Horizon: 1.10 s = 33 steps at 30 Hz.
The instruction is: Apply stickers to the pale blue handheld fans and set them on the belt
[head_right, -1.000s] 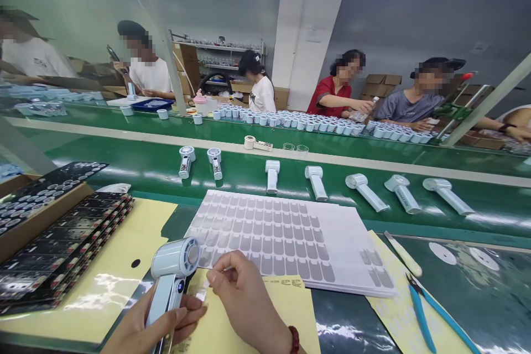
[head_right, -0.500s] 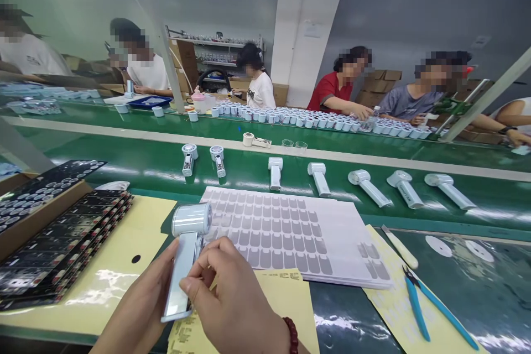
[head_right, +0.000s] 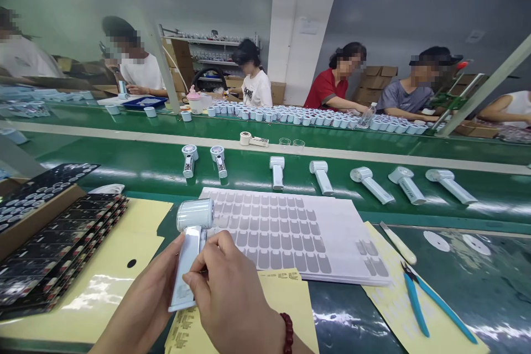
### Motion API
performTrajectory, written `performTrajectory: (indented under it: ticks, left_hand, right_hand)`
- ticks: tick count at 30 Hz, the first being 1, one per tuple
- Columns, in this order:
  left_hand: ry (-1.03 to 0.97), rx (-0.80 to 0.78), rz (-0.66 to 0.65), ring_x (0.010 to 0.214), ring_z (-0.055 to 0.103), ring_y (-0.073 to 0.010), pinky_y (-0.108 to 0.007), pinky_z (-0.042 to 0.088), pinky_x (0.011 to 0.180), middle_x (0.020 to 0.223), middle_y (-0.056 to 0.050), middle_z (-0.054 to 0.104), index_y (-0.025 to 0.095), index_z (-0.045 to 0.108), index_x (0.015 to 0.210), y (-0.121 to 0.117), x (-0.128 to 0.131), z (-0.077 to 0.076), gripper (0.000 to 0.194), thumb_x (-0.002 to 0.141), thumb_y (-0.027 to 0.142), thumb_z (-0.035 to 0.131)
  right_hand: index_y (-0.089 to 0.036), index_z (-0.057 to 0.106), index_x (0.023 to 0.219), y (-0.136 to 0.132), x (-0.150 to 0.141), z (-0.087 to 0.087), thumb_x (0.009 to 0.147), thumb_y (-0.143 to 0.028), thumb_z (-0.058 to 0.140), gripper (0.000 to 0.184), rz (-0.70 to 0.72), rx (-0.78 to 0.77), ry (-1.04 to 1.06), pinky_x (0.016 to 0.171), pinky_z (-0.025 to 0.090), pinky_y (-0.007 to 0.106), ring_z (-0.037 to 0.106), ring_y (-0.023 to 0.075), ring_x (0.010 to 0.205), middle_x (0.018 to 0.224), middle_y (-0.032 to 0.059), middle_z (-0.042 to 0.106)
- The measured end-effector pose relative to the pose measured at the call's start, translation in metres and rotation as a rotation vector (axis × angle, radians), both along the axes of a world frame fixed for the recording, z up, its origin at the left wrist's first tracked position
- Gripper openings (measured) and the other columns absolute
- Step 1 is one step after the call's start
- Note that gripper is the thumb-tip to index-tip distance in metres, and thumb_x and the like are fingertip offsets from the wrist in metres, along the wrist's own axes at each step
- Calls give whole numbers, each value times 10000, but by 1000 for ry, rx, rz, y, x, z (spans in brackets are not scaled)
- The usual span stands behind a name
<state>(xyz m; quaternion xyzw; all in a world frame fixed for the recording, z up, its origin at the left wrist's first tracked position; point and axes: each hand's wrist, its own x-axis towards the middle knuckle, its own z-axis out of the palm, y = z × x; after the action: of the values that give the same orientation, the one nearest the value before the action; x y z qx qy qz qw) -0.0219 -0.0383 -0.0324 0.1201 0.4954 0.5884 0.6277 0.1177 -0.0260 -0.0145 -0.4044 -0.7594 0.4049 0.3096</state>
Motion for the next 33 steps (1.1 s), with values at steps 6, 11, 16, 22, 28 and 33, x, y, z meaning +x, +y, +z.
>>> performTrajectory:
  ticks: [6,11,16,22,28,33]
  left_hand:
    - [7,172,-216,1074,651,-350,-404,517,910,1089,-102,728,209,679,1151,-7,12,21,647,540,248,889]
    - [55,169,-305,1046,674,-344,-376,521,903,1093,-135,736,175,654,1193,13,11,29,748,484,175,896]
    - [305,158,-348,953,705,-253,-294,559,774,1055,-126,742,144,669,1115,98,10,30,467,669,164,809]
    - [557,107,-356,702,640,-137,-289,548,632,882,-37,674,126,640,989,217,41,2,128,896,211,615]
    - [751,150,-305,987,635,-223,-429,554,816,1196,-96,621,167,590,1207,271,71,-18,340,908,326,607]
    - [970,259,-69,1219,519,-299,-541,460,974,1418,-116,484,196,544,1301,273,67,-13,429,893,305,622]
  right_hand:
    - [-219,549,770,2,5,-1,860,-110,567,142,-68,11,214,612,437,248,535,138,738,904,-9,514]
    - [-222,583,809,15,35,-5,928,-402,559,217,-316,-30,496,547,532,238,612,157,764,996,30,561]
    - [-218,572,1110,38,113,-20,974,-465,405,327,-667,82,104,727,588,368,646,254,998,1187,116,641]
    - [-87,407,1430,48,169,-46,908,-168,414,528,-824,47,-386,888,461,570,577,399,1155,1267,221,636]
    - [-110,338,1496,58,164,-50,938,-138,401,563,-747,13,-621,808,518,413,571,322,1191,1282,160,643]
    - [-138,376,1483,83,164,-59,911,-143,356,573,-667,13,-678,818,530,391,607,284,1153,1298,113,637]
